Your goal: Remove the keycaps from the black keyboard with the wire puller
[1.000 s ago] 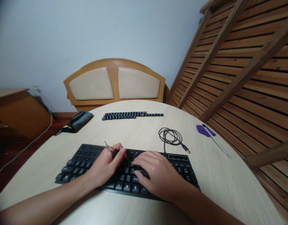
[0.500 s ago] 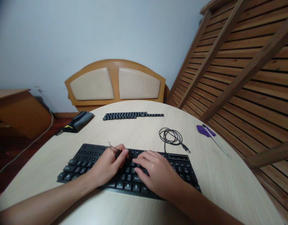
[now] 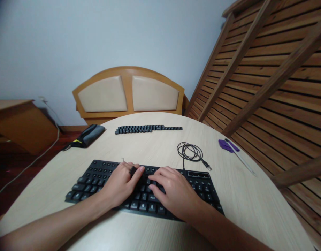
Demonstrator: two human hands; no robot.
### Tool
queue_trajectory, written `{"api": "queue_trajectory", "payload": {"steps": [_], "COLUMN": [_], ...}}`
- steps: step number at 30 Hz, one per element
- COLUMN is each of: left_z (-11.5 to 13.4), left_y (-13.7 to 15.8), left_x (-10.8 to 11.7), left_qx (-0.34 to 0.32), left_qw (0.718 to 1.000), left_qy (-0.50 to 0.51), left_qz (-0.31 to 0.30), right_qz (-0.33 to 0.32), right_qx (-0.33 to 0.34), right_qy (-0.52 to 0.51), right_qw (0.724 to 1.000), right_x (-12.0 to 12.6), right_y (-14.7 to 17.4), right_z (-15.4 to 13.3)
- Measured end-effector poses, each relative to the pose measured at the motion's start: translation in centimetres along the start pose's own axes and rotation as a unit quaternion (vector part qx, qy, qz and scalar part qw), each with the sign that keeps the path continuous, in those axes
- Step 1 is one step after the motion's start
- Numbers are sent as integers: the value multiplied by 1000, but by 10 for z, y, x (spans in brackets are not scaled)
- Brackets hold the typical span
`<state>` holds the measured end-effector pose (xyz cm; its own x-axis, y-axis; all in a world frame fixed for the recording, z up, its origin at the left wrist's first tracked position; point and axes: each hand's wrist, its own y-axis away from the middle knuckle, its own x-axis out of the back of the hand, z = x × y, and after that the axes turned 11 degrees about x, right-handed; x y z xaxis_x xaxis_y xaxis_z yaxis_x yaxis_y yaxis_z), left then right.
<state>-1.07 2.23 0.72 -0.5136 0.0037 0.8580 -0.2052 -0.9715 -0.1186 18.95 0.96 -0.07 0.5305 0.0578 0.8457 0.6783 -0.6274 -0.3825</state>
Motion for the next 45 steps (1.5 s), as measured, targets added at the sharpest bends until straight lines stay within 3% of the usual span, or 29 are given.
{"api": "queue_trajectory", "payload": {"steps": [27, 37, 45], "left_z": [-2, -3, -5], "left_y": [2, 3, 1], "left_x": [2, 0, -4], "left_qx": [8, 17, 14], "left_qw": [999, 1000, 1000], "left_qy": [30, 18, -1], "left_qz": [-5, 1, 14], "right_qz": [-1, -35, -38], "right_qx": [-12, 14, -5], "right_qy": [-4, 7, -25], "right_qw": [1000, 999, 999], "right_x": [0, 6, 8], "right_y": [-1, 2, 5], "right_z": [0, -1, -3]}}
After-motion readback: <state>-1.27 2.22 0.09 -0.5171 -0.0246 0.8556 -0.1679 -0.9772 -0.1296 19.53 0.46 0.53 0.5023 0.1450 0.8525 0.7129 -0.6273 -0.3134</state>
